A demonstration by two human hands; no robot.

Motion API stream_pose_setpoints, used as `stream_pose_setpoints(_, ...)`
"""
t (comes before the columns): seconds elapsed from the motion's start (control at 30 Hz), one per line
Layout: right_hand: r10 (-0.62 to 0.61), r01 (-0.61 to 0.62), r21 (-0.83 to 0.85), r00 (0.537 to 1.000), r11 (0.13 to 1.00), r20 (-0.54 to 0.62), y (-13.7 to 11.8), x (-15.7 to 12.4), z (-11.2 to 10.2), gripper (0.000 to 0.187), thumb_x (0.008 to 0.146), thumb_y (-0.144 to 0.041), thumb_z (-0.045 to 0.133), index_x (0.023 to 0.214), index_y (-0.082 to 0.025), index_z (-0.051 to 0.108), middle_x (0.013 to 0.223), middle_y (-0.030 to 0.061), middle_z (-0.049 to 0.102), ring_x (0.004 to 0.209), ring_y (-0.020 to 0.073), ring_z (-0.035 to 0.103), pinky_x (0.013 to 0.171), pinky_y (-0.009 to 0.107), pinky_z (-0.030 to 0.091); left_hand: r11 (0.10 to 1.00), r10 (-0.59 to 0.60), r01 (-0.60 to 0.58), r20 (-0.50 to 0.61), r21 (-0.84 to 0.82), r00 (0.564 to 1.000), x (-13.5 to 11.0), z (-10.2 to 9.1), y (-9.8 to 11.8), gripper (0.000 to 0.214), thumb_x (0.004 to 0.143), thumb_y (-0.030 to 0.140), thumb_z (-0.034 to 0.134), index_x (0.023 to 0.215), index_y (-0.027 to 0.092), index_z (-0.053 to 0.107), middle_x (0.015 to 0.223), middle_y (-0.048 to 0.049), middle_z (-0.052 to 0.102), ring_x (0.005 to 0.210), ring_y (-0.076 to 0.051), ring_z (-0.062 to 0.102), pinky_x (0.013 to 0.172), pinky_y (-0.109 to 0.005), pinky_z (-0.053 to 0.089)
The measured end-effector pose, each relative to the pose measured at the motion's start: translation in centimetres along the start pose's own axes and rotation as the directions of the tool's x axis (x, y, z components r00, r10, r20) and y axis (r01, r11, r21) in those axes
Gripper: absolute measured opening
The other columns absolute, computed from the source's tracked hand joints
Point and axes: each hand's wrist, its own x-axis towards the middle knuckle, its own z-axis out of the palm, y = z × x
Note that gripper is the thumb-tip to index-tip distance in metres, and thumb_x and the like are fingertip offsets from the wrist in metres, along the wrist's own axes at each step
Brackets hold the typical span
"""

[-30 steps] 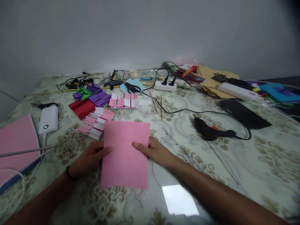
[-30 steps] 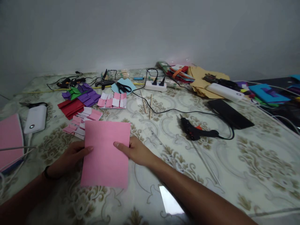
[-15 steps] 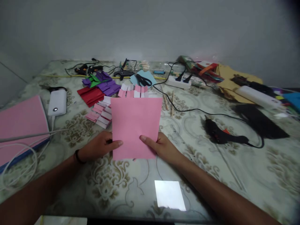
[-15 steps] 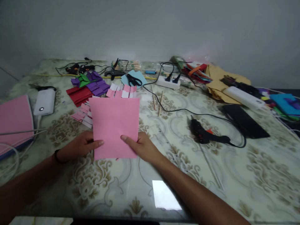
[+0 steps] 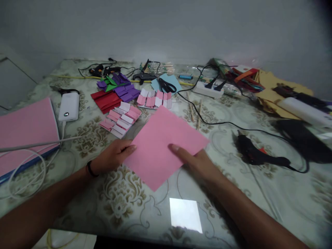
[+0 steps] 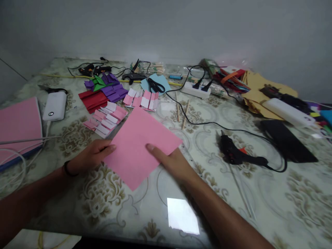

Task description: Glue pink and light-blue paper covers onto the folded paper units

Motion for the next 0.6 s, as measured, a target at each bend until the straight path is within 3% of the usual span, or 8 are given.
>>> stream_pose_setpoints(0.13,-0.131,0.132,0.019,0.989,0.991,-0.076,0.1,1.0,-1.7,0.038,0.091,-0.055,0.076,0.109,-0.023,0.075,0.104,0.0097,0.075,0.091,0.0286,0.070,0.075,0.039,0.059,0.998,0.024,-0.023,-0.024,0.050,0.999,0.0,-0.3,0.0,0.045,0.101,0.040,0.047,0.065,0.023,0.029,0.060,0.0055,0.030,0.056,-0.012,0.029,0.056,-0.031,0.021)
stream_pose_setpoints(0.23,-0.229,0.234,0.038,0.967,0.971,-0.116,0.4,1.6,-1.7,0.043,0.088,-0.048,0.078,0.125,-0.027,0.072,0.113,0.0060,0.074,0.091,0.0238,0.069,0.072,0.034,0.056,0.998,0.018,-0.009,-0.153,0.059,0.988,0.0,-0.9,0.0,0.044,0.099,0.040,0.052,0.064,0.023,0.031,0.059,0.0061,0.029,0.055,-0.012,0.030,0.056,-0.030,0.022)
stream_pose_setpoints(0.33,-0.171,0.173,0.037,0.983,0.984,-0.063,0.4,1.7,-0.9,0.061,0.087,-0.046,0.078,0.142,-0.026,0.061,0.098,0.0033,0.075,0.072,0.0180,0.064,0.061,0.029,0.050,0.998,0.027,-0.008,-0.319,0.061,0.947,-0.2,-1.8,-0.1,0.036,0.098,0.040,0.056,0.068,0.022,0.045,0.060,0.0063,0.036,0.055,-0.012,0.034,0.055,-0.030,0.027)
stream_pose_setpoints(0.4,-0.116,0.116,0.017,0.993,0.993,0.035,0.4,1.6,-0.3,0.062,0.088,-0.048,0.076,0.142,-0.023,0.058,0.085,0.0009,0.073,0.064,0.0160,0.061,0.056,0.027,0.046,0.995,0.052,-0.011,-0.418,0.100,0.907,-0.1,-2.4,-0.3,0.028,0.098,0.039,0.056,0.075,0.022,0.054,0.062,0.0051,0.045,0.056,-0.013,0.040,0.057,-0.029,0.033)
stream_pose_setpoints(0.5,-0.109,0.119,-0.055,0.981,0.991,0.160,0.4,1.5,0.2,0.059,0.090,-0.045,0.075,0.141,-0.020,0.057,0.090,0.0030,0.076,0.070,0.0169,0.064,0.060,0.026,0.046,0.960,0.183,-0.038,-0.520,0.278,0.834,0.4,-2.9,-1.0,0.021,0.098,0.034,0.055,0.081,0.022,0.060,0.078,-0.0020,0.062,0.075,-0.019,0.059,0.076,-0.033,0.049)
stream_pose_setpoints(0.6,-0.130,0.158,-0.139,0.973,0.978,0.188,0.5,1.6,0.3,0.073,0.092,-0.039,0.074,0.157,-0.021,0.046,0.099,0.0045,0.079,0.075,0.0175,0.064,0.064,0.027,0.048,0.896,0.306,-0.042,-0.545,0.443,0.780,1.2,-3.0,-2.2,0.013,0.096,0.031,0.058,0.098,0.022,0.067,0.108,-0.0108,0.070,0.112,-0.029,0.064,0.106,-0.045,0.049)
